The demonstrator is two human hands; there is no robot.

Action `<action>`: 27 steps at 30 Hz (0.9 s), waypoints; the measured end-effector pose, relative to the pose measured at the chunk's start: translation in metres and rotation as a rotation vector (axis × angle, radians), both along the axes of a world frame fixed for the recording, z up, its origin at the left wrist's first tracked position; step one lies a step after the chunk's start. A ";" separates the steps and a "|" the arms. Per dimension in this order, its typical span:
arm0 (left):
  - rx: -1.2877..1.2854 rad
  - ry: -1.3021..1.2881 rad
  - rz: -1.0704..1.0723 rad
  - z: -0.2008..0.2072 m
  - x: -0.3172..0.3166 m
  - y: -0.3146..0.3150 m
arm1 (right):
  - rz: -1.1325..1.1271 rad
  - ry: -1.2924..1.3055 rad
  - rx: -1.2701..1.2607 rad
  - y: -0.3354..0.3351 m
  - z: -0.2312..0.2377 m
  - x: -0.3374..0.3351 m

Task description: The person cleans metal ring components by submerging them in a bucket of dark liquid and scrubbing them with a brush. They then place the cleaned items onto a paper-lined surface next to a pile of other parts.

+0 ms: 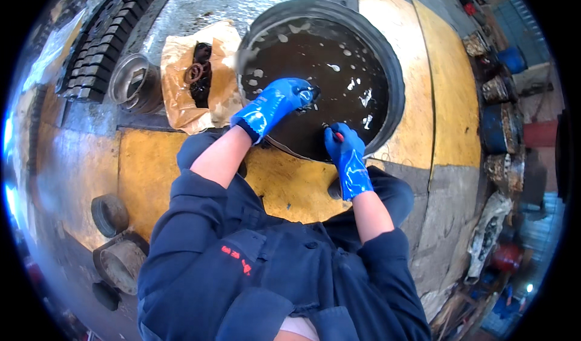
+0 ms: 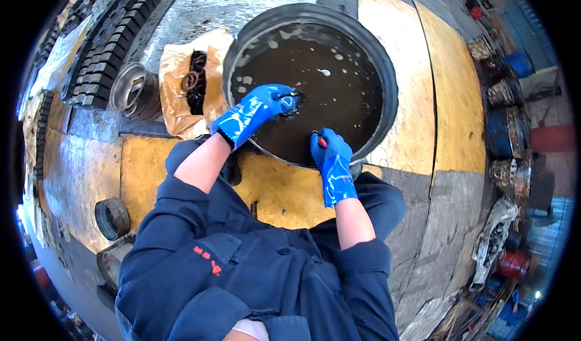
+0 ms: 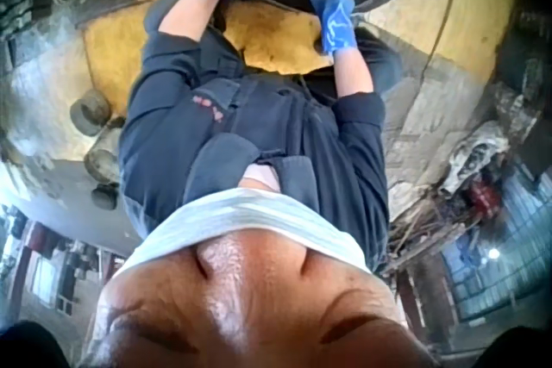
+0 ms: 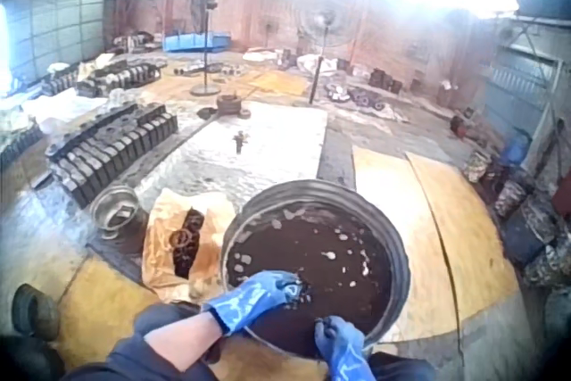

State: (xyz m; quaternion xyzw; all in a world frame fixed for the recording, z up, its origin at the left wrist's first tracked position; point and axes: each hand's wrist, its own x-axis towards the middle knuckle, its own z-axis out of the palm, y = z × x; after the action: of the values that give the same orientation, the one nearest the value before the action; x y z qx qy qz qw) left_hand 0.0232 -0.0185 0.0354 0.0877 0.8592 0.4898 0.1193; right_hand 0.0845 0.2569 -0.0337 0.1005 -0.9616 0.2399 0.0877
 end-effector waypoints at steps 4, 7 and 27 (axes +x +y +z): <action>0.133 0.127 0.100 -0.001 0.006 -0.008 | -0.019 0.003 -0.042 0.001 0.002 0.000; 0.102 0.141 0.258 0.032 0.007 -0.029 | -0.017 -0.012 -0.020 0.008 0.000 0.000; 0.188 -0.043 0.924 -0.053 -0.028 -0.276 | -0.032 -0.119 -0.007 0.001 0.020 0.003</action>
State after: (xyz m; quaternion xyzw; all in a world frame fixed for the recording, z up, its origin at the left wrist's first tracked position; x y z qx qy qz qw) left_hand -0.0044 -0.2941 -0.0175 -0.3037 0.7574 0.5689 -0.1019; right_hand 0.0871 0.2577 -0.0135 0.0702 -0.9658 0.2472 0.0346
